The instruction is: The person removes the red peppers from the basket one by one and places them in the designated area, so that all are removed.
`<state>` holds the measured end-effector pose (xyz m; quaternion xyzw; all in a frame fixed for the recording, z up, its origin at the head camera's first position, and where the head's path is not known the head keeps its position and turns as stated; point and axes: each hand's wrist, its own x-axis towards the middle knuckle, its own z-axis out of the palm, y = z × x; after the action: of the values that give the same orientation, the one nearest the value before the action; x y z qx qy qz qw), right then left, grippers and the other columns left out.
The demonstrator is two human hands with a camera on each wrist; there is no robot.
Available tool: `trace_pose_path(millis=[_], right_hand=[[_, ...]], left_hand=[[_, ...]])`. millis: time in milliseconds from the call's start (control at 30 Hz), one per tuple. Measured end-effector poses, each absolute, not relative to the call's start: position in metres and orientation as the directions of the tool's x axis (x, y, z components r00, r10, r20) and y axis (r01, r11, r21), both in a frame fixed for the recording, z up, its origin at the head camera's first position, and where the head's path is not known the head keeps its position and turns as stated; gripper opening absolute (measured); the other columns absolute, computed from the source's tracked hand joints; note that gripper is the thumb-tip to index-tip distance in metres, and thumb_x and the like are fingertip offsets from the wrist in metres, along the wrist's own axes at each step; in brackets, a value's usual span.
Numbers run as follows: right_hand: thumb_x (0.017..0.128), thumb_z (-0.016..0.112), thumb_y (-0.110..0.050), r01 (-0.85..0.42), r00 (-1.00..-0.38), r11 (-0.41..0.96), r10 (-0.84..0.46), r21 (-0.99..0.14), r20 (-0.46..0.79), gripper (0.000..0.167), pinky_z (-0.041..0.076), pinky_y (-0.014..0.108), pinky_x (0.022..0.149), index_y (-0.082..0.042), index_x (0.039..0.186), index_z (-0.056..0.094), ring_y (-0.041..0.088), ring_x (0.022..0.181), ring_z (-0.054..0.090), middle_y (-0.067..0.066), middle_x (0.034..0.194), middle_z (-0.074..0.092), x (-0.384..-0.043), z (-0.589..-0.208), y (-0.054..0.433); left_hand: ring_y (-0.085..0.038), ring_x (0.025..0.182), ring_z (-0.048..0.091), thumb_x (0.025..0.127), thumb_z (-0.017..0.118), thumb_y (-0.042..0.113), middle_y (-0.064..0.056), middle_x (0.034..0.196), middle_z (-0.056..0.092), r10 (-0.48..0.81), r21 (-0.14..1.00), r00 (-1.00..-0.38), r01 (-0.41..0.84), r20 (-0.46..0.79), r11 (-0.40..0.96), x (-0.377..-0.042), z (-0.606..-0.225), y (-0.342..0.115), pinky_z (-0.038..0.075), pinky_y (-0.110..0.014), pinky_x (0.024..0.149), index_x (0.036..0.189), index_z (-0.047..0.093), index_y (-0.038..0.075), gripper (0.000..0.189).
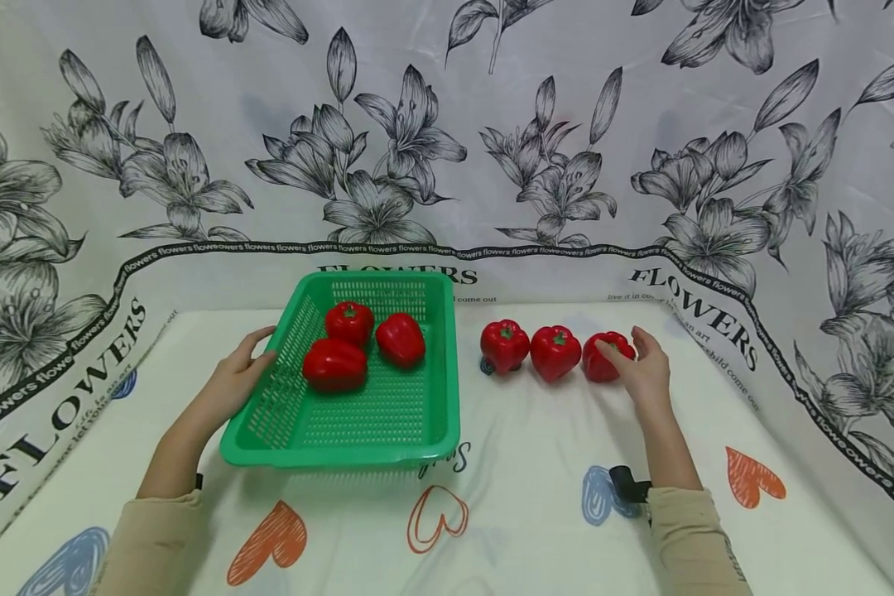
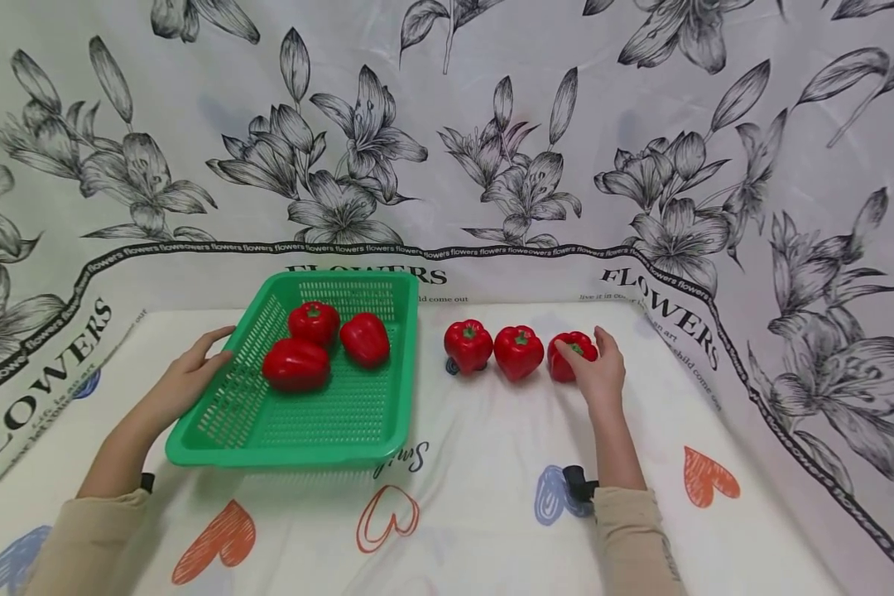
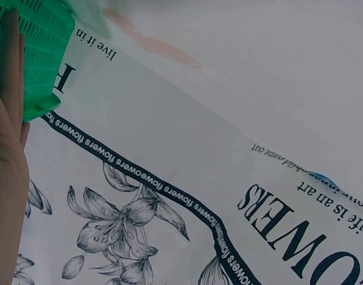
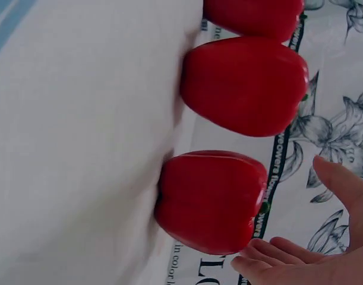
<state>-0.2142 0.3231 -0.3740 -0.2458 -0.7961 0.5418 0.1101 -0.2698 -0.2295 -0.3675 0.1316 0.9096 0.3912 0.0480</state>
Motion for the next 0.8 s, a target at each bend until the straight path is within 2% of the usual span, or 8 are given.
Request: trace_pose_path(millis=[233, 467, 800], right_hand=[[0.092, 0.067, -0.035, 0.22, -0.862, 0.265, 0.503, -0.939, -0.06, 0.084, 0.027, 0.04, 0.119, -0.018, 0.158, 0.017, 0.019, 0.153, 0.016, 0.001, 0.164, 0.019, -0.218, -0.357, 0.302], [0.09, 0.071, -0.033, 0.119, -0.895, 0.274, 0.445, -0.954, 0.016, 0.081, 0.025, 0.036, 0.12, -0.018, 0.156, 0.026, 0.017, 0.152, 0.021, 0.001, 0.162, 0.027, -0.229, -0.342, 0.271], [0.09, 0.072, -0.033, 0.044, -0.958, 0.224, 0.285, -0.974, 0.022, 0.075, 0.029, 0.033, 0.119, -0.017, 0.153, 0.033, 0.016, 0.146, 0.034, 0.002, 0.156, 0.039, -0.244, -0.329, 0.224]], left_hand=[[-0.035, 0.098, 0.067, 0.107, 0.026, 0.04, -0.038, 0.128, 0.055, 0.28, 0.711, -0.96, 0.212, 0.022, 0.671, -0.269, -0.368, -0.231, 0.051, -0.038, 0.076, 0.158, 0.01, 0.01, 0.061], [-0.031, 0.093, 0.068, 0.107, 0.026, 0.041, -0.038, 0.127, 0.055, 0.28, 0.714, -0.96, 0.216, 0.03, 0.666, -0.271, -0.368, -0.232, 0.051, -0.034, 0.073, 0.158, 0.009, 0.011, 0.062], [-0.042, 0.102, 0.065, 0.107, 0.026, 0.041, -0.039, 0.13, 0.052, 0.286, 0.718, -0.958, 0.216, 0.025, 0.661, -0.27, -0.37, -0.23, 0.053, -0.044, 0.078, 0.158, 0.008, 0.011, 0.062]])
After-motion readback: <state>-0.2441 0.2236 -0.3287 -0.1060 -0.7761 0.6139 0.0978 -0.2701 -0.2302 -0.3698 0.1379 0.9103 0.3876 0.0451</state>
